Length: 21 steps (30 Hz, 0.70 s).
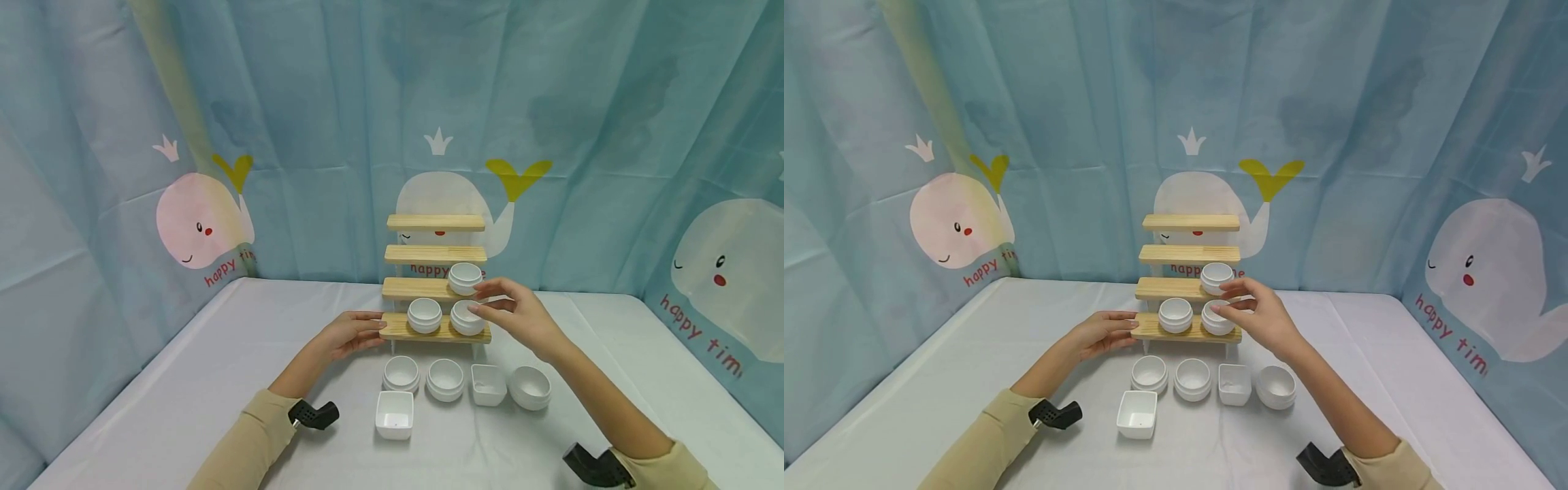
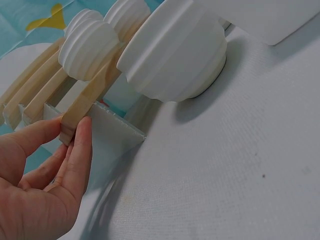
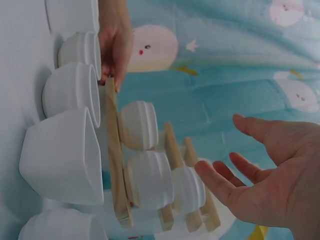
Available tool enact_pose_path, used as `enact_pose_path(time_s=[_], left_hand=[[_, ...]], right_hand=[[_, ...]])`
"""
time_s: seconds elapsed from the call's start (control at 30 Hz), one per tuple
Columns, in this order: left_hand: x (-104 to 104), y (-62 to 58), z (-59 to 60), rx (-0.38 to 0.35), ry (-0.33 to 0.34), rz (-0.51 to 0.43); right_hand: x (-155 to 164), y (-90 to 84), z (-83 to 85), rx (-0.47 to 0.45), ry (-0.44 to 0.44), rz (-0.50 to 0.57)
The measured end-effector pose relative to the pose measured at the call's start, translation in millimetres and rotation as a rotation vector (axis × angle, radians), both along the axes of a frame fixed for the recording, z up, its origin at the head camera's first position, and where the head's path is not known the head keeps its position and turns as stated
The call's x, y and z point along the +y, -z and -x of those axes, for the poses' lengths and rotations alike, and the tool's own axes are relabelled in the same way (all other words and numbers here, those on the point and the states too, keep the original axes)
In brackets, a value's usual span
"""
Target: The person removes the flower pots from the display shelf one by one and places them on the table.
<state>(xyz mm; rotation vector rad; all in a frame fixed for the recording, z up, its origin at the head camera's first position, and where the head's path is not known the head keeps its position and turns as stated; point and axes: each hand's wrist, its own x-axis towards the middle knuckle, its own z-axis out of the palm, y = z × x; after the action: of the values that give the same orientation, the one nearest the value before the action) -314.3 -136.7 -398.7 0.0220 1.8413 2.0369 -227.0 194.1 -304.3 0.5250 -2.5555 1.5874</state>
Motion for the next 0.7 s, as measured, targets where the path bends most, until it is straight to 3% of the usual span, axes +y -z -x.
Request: enact_pose_path(time_s=[0.7], left_hand=[[-0.1,0.5,0.8,-0.017,-0.003,-0.013]], right_hand=[[13.0,2.4,12.9,-0.021,0.037,-0.007]])
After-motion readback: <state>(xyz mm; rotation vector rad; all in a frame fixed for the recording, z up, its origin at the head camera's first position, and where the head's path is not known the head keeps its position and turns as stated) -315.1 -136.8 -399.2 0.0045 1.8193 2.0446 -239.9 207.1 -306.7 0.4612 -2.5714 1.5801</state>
